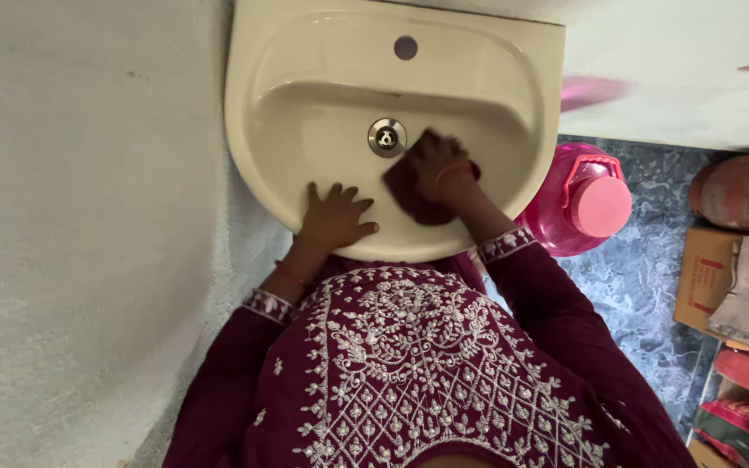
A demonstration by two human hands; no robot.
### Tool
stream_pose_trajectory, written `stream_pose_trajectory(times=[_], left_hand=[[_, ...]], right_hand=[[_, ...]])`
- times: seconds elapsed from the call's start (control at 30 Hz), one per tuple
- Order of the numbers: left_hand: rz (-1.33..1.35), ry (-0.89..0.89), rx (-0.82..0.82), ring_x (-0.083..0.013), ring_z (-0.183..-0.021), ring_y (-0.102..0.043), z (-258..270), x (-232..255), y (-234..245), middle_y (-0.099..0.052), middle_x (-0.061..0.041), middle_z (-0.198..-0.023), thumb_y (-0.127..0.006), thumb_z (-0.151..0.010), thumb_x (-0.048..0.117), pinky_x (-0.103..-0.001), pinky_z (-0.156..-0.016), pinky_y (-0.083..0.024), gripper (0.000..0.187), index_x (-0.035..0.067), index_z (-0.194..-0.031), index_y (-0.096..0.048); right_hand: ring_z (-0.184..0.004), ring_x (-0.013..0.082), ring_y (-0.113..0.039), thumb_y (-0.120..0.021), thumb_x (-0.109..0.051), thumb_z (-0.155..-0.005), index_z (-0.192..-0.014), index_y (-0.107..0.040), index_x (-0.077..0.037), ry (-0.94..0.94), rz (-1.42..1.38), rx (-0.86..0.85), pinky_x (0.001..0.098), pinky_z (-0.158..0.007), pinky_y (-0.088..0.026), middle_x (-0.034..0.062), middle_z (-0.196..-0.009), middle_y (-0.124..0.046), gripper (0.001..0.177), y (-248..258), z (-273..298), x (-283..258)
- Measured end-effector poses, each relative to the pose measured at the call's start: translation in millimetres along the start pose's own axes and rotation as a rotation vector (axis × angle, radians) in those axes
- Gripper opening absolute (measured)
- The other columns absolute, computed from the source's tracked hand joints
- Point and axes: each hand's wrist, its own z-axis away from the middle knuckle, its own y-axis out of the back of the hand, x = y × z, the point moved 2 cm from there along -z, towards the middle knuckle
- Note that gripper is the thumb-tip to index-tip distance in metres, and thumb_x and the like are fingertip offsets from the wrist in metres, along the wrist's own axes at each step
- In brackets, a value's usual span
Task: The person wipes the interior and rim of a wall-mounted sink using a maroon cloth. They repeatedly rub the basin surface, the drain area, and the edges, occasionally refolding the cloth to continue wiping.
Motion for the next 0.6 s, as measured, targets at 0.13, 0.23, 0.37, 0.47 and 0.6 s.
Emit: stream_pose_trajectory(times=[0.13,0.23,0.37,0.47,0.6], left_hand=[[-0.020,0.021,0.181,-0.0394,-0.152,-0.024,-22,-14,-2,-0.022,-0.017,-0.170,-0.057,-0.088,0.067,-0.081,-0.112,-0.008,0.077,0.029,-0.154,-0.047],[-0.163,-0.042,0.165,-0.0415,-0.157,-0.010,-35,-17,-7,-0.014,-0.015,-0.171,-0.058,-0.085,0.071,-0.080,-0.111,-0.005,0.085,0.031,-0.157,-0.038],[-0.094,-0.072,0.082,-0.0394,-0.156,-0.004,-48,-20,-5,-0.009,-0.012,-0.171,-0.054,-0.085,0.073,-0.082,-0.111,0.000,0.094,0.032,-0.163,-0.023],[-0.115,-0.067,0.044,-0.0402,-0.157,0.000,-50,-21,-10,-0.005,-0.012,-0.172,-0.052,-0.087,0.074,-0.082,-0.111,0.003,0.093,0.030,-0.163,-0.023],[-0.122,-0.054,0.009,-0.0411,-0.158,0.002,-54,-20,-12,-0.002,-0.013,-0.173,-0.052,-0.088,0.073,-0.082,-0.111,0.004,0.091,0.028,-0.163,-0.025]], right_hand=[[-0.146,0.0420,-0.026,-0.067,-0.048,-0.084,-0.156,-0.035,-0.028,-0.170,-0.144,-0.085,0.0664,-0.112,-0.029,0.0145,-0.161,-0.026,0.081,13,-31,19],[-0.149,0.0417,-0.025,-0.060,-0.050,-0.092,-0.155,-0.041,-0.023,-0.133,-0.146,-0.091,0.0679,-0.115,-0.025,0.0163,-0.162,-0.029,0.071,8,-38,-6],[-0.145,0.0383,-0.032,-0.056,-0.053,-0.096,-0.152,-0.044,-0.024,-0.079,-0.120,-0.001,0.0771,-0.107,-0.030,0.0140,-0.160,-0.033,0.064,6,-38,-50],[-0.140,0.0375,-0.043,-0.062,-0.057,-0.093,-0.153,-0.045,-0.024,-0.164,-0.193,-0.076,0.0677,-0.108,-0.036,0.0130,-0.152,-0.044,0.071,13,-40,-40],[-0.138,0.0358,-0.048,-0.070,-0.046,-0.085,-0.153,-0.044,-0.040,-0.193,-0.236,-0.175,0.0590,-0.109,-0.041,0.0110,-0.148,-0.047,0.073,26,-38,-26]])
